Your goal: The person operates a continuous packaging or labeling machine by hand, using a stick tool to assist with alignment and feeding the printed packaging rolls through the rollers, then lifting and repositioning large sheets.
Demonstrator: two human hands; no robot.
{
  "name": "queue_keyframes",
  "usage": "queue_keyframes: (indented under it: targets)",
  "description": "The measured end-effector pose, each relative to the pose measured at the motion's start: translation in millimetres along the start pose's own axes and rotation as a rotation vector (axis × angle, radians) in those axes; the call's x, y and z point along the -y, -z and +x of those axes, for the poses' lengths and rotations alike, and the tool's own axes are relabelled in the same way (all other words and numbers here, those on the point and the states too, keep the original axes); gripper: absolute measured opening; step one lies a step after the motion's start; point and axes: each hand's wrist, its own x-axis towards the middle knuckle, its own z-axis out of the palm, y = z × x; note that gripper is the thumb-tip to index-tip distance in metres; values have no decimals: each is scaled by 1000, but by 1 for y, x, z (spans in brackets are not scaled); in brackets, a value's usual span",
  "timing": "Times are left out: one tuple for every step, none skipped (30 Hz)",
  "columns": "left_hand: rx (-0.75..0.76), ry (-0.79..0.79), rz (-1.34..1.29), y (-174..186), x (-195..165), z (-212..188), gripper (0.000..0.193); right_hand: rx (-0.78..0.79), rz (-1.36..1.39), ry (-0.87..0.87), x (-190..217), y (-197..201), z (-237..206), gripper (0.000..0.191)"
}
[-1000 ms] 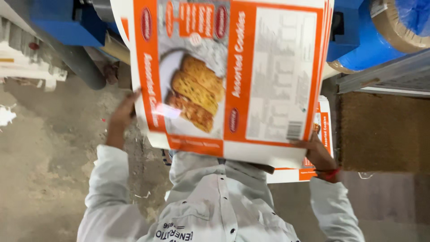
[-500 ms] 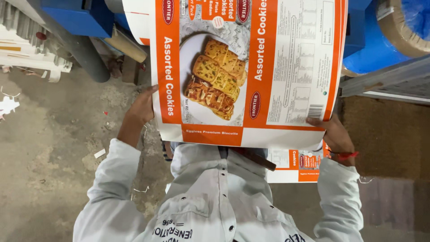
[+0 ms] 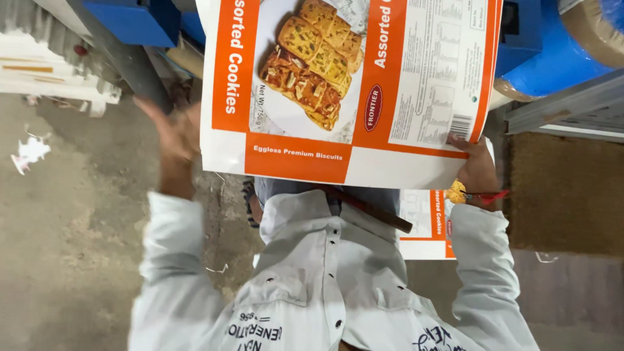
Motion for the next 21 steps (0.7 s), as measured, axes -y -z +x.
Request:
queue_keyframes:
  targets:
    - [-60,-121,-65,-2,20,-4,119,-8,13,21,-9,-2,7,38]
    - [-128,-235,-139,-6,49,-7,118,-22,19,28,-21,-3,12,36]
    - [-103,-302,-305,-10,73,-11,114,-47,64,41,-36,-12,21,37]
    - [-75,-368,-475,-16,101,-12,111,-73,105,57,-55,-24,32,40]
    - [-42,-433,-651,-17,126,-3,107,10,-557,519,-69,-30,38,45]
    - [-4,-442,-681,-19,147,3,106,106,-1226,954,-84,-36,37,53]
    - [36,-452,-710,-21,161,8,105,32,-576,602,-102,-58,53,39]
    - [70,-462,-737,-23,172,13,104,-31,66,225,-115,-76,66,26]
    - [39,-423,-695,-28,179,17,95,-51,81,199,-121,-83,62,26]
    - [11,-386,-652,-31,179,21,86,-71,95,176,-125,-95,66,25]
    - [-16,-350,-611,-37,179,23,77,-67,-302,383,-126,-101,62,38]
    - [-96,-340,-546,-43,177,24,74,-58,-704,584,-126,-106,55,52]
    - [-171,-332,-480,-49,170,24,71,-47,-1111,782,-123,-110,51,67]
    - [-246,-324,-415,-56,166,23,68,-32,-1122,785,-121,-109,39,68]
    - [-322,-298,-338,-63,162,23,65,-19,-1128,791,-122,-110,31,70]
    - [-393,-272,-258,-71,160,22,63,-23,-1086,759,-124,-108,21,66]
    - [-468,-247,-180,-77,158,19,61,-24,-1045,724,-128,-105,9,63]
    - [-452,-234,-155,-84,158,16,59,-3,-1101,784,-134,-101,1,64]
    - [-434,-223,-129,-90,158,12,57,20,-1156,846,-138,-96,-9,66]
    - [-473,-208,-179,-93,160,7,56,18,-1242,808,-143,-90,-12,66]
    - [-510,-192,-226,-98,161,4,55,15,-1324,769,-139,-84,-10,66]
